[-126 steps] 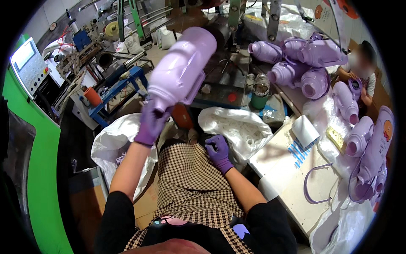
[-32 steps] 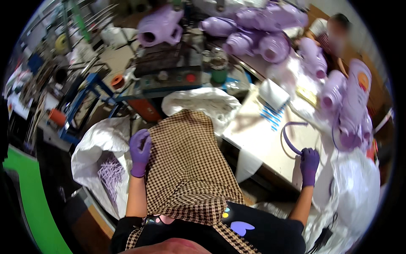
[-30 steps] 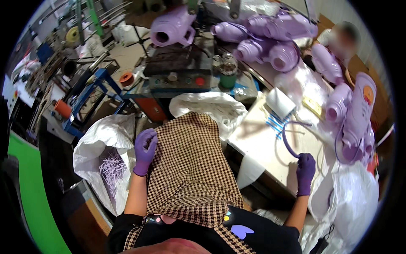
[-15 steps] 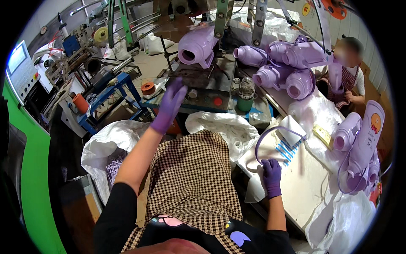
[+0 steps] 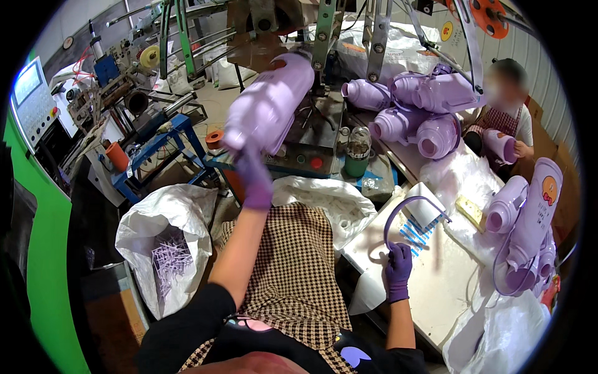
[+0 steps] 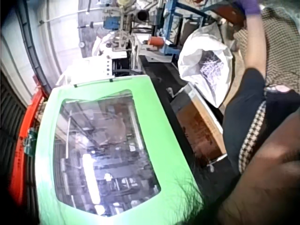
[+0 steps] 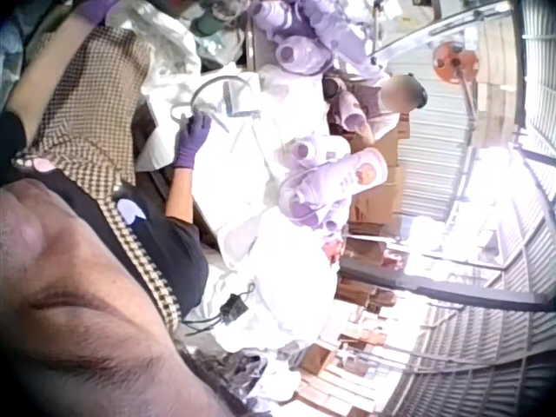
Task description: The person assembles purple water bottles by inserting a white circular seal into the bottle opening, placing the bottle into a machine to attach a handle, and then moving the finished bottle to a pile. The person repeats this process for multiple bottles, handling them one at a time.
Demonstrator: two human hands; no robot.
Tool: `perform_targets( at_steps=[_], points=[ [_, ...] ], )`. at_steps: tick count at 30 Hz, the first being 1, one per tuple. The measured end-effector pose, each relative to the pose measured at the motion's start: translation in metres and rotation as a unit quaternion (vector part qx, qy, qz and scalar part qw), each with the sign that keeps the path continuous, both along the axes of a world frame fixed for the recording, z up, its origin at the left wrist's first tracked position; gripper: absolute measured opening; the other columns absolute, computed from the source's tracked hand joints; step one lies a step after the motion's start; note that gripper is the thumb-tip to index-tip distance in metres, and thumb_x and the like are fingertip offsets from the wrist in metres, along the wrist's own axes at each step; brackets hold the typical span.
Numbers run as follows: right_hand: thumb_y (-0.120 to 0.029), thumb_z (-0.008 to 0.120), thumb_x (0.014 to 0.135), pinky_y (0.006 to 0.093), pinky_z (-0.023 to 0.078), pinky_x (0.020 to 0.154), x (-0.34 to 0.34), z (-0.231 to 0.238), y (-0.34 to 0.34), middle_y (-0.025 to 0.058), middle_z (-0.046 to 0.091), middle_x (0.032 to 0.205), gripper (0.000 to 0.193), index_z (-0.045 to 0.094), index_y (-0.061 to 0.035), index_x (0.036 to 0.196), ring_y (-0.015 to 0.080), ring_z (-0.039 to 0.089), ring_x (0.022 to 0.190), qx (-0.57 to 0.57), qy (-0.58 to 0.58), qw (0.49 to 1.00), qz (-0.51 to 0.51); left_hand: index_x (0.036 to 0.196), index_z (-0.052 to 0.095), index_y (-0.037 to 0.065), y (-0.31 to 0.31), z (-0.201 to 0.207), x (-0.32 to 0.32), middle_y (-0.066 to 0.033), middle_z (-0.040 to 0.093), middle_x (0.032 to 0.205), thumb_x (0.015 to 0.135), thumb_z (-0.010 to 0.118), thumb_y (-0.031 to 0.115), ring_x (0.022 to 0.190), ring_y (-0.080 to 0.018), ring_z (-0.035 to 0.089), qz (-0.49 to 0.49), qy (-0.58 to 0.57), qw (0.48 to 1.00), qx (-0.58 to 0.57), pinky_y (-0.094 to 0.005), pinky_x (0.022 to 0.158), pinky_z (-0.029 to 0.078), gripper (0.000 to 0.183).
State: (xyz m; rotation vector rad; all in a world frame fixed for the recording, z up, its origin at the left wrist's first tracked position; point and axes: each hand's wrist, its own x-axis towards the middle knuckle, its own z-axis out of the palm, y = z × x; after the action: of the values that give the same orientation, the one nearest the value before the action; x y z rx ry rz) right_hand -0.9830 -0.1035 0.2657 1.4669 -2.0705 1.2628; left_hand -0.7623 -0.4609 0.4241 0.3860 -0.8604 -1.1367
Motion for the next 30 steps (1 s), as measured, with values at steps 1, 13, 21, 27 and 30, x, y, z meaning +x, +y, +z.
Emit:
perform_targets(
  at_steps=[1,13,21,27,30],
  points=[
    [0.006,0.067,0.078,0.0363,0.045,0.071,0.007,0.005,-0.011,0.0117,0.055,0.097,0.038,0.065,-0.0031,0.115,0.0257,0.054,0.081,-0.006,-0.015,1.000,0.018,0.144,0.045,-0.001,-0.007,-0.034,0.057,-0.0116,0.055,0.138,0.102,0.060,0.026,0.123,-0.0180,0.055,0.023,-0.031,0.998,0.043,-0.0313,0.102,0.044,0.052],
    [-0.007,0.049,0.099,0.0175,0.031,0.045,0.056,0.081,-0.059,-0.0062,0.034,0.067,0.049,0.043,0.0050,0.146,0.0013,0.033,0.050,-0.302,-0.348,0.881,0.105,0.125,0.063,-0.005,0.002,0.030,0.313,-0.0169,0.068,0.124,0.101,0.050,0.023,0.114,-0.0279,0.066,-0.005,-0.220,0.971,-0.092,-0.0438,0.102,0.053,0.039],
    [-0.009,0.049,0.102,0.0267,0.060,0.066,0.174,0.198,-0.184,-0.0040,0.041,0.063,0.039,0.049,-0.0002,0.141,0.0058,0.050,0.049,-0.142,-0.467,0.761,0.427,0.138,0.052,-0.005,0.034,0.006,0.175,-0.0206,0.063,0.130,0.094,0.060,0.056,0.118,-0.0316,0.064,-0.402,-0.257,0.878,0.042,-0.0433,0.103,0.053,0.075],
    [-0.009,0.046,0.103,0.0211,0.043,0.049,0.172,0.194,-0.211,-0.0050,0.037,0.061,0.030,0.060,-0.0029,0.129,0.0039,0.035,0.045,-0.069,-0.506,0.714,0.480,0.124,0.051,0.005,0.072,0.044,0.157,-0.0251,0.060,0.132,0.089,0.068,0.053,0.118,-0.0359,0.064,-0.482,-0.151,0.863,0.000,-0.0482,0.102,0.054,0.062],
    [-0.007,0.045,0.102,0.0220,0.037,0.044,0.174,0.210,-0.205,-0.0040,0.037,0.056,0.028,0.064,-0.0051,0.122,0.0046,0.035,0.042,-0.010,-0.501,0.732,0.462,0.111,0.050,0.013,0.076,0.040,0.158,-0.0287,0.059,0.131,0.091,0.070,0.045,0.118,-0.0393,0.063,-0.512,-0.094,0.854,0.014,-0.0504,0.099,0.056,0.043]
  ],
)
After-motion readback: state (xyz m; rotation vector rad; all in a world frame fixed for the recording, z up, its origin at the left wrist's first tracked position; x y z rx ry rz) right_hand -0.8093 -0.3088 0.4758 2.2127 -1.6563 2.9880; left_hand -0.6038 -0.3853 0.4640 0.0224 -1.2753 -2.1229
